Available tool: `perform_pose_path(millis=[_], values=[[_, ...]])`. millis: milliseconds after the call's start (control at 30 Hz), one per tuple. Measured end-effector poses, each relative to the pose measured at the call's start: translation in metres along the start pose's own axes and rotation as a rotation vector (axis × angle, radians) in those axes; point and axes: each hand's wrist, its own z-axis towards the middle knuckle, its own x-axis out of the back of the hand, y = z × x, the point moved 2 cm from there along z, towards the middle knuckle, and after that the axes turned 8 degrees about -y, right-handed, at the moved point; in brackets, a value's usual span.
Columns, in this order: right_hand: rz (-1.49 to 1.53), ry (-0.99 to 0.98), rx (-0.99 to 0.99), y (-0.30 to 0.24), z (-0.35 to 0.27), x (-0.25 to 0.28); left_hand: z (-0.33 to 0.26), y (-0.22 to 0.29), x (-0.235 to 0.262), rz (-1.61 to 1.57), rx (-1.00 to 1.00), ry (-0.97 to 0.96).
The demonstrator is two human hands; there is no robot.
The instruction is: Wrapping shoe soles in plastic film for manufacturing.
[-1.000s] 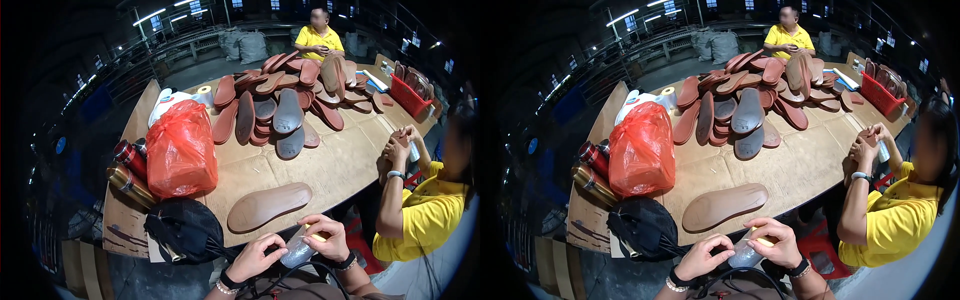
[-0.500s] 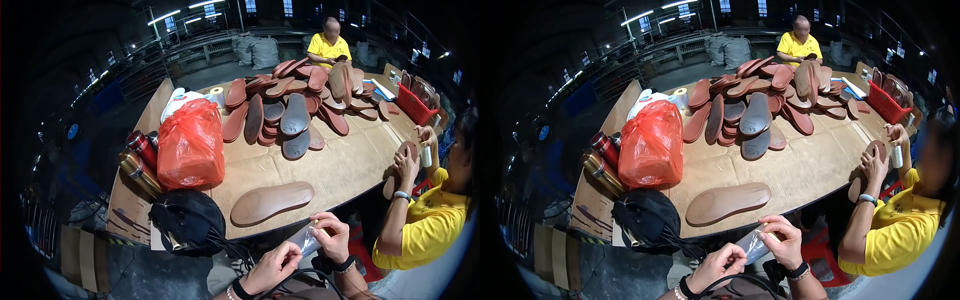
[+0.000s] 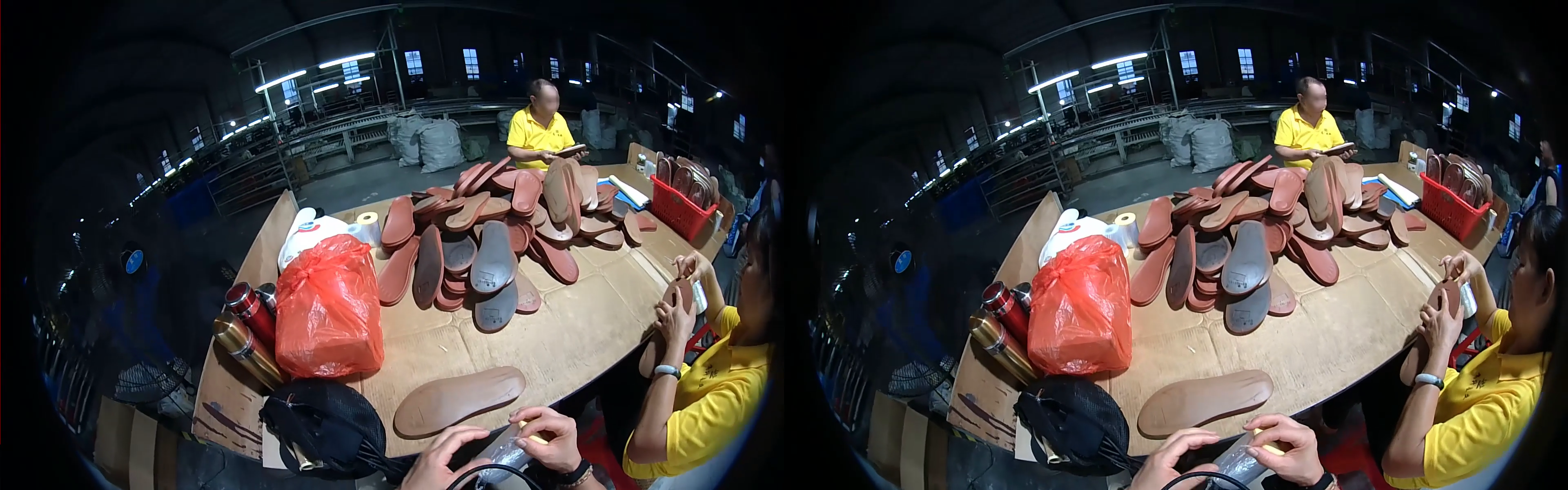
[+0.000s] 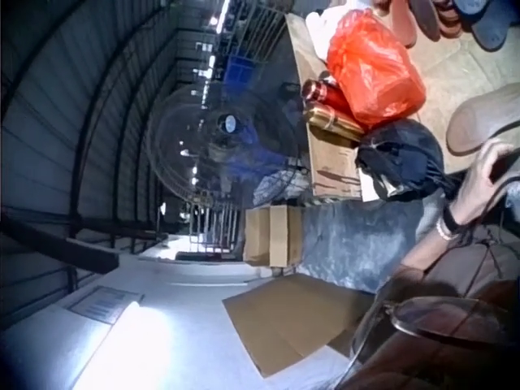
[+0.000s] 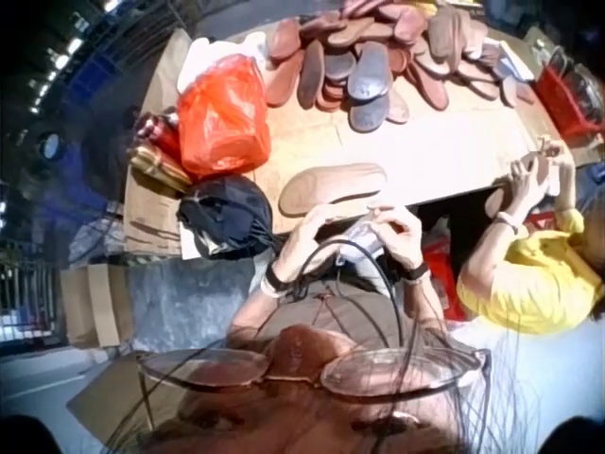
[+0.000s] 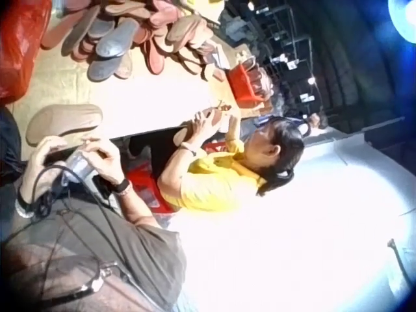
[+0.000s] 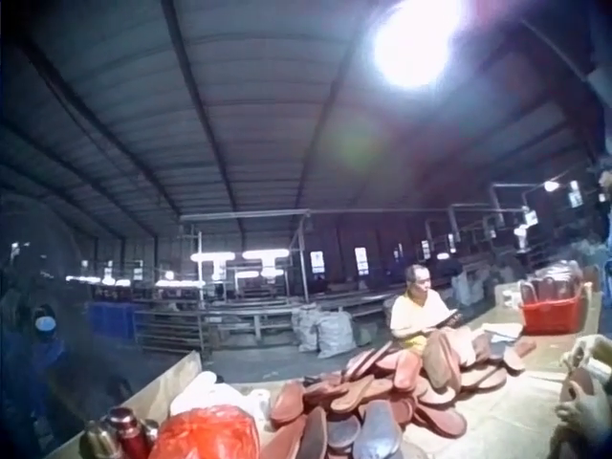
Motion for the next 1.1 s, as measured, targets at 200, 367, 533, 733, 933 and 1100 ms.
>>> perform_pose_path(millis=[200,367,533,733,933,1100], values=[[0.124,0.070,-0.268,0.014,0.099,-0.014,0.012,-0.025,0.001,0.149,-0.103,0.366],[0.015,0.055,-0.318,0.115,0.209,-0.011,0.018,-0.009,0.015,0.134,-0.027,0.366],[-0.690,0.123,-0.407,0.154,0.235,0.011,0.011,-0.012,0.000,0.046,0.014,0.269],[-1.193,0.009,-0.459,0.077,0.219,-0.004,0.022,-0.022,-0.005,-0.075,0.058,0.158],[0.010,-0.061,0.149,-0.027,0.178,-0.079,0.025,-0.027,-0.025,-0.460,-0.043,0.284],[0.558,-0.084,0.051,-0.025,0.179,-0.090,0.011,-0.019,-0.016,-0.476,-0.137,0.357]])
